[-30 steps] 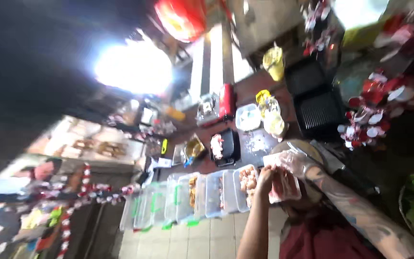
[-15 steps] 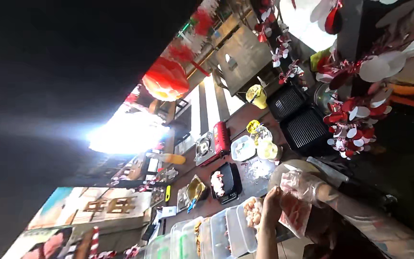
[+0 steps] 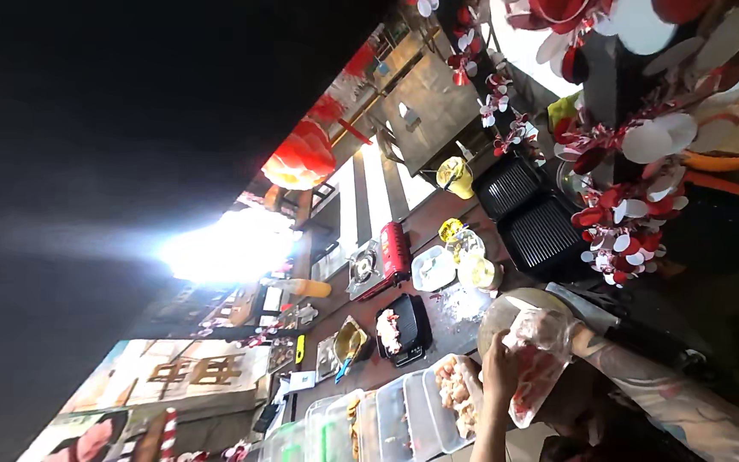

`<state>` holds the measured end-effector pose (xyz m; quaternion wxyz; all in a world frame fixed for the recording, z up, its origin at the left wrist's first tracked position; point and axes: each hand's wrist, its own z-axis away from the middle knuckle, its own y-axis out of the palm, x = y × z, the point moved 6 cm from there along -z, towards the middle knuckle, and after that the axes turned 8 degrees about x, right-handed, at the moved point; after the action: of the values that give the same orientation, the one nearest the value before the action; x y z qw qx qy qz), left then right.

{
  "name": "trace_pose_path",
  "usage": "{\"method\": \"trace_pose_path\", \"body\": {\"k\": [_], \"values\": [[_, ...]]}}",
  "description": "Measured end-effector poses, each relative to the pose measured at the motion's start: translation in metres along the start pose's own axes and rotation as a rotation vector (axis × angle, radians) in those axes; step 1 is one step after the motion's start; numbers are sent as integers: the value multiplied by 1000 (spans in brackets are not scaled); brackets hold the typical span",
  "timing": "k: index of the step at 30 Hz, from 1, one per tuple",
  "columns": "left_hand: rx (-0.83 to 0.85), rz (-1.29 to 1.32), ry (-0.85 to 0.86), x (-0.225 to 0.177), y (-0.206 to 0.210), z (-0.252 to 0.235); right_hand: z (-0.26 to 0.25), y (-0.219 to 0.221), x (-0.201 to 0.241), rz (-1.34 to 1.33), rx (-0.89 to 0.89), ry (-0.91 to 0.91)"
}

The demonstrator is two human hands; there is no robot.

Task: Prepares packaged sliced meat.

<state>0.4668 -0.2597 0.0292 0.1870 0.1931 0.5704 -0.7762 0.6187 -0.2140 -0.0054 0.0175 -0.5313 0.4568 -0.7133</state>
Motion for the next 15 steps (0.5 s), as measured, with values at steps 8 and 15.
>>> {"method": "trace_pose_path", "body": {"k": [8,15], "values": [[-143,-124,-262,55,20,11,2,18,-13,206,-169,-83],[-181,301,-98,51,16,-3,19,-24,0,-91,-328,310]]}}
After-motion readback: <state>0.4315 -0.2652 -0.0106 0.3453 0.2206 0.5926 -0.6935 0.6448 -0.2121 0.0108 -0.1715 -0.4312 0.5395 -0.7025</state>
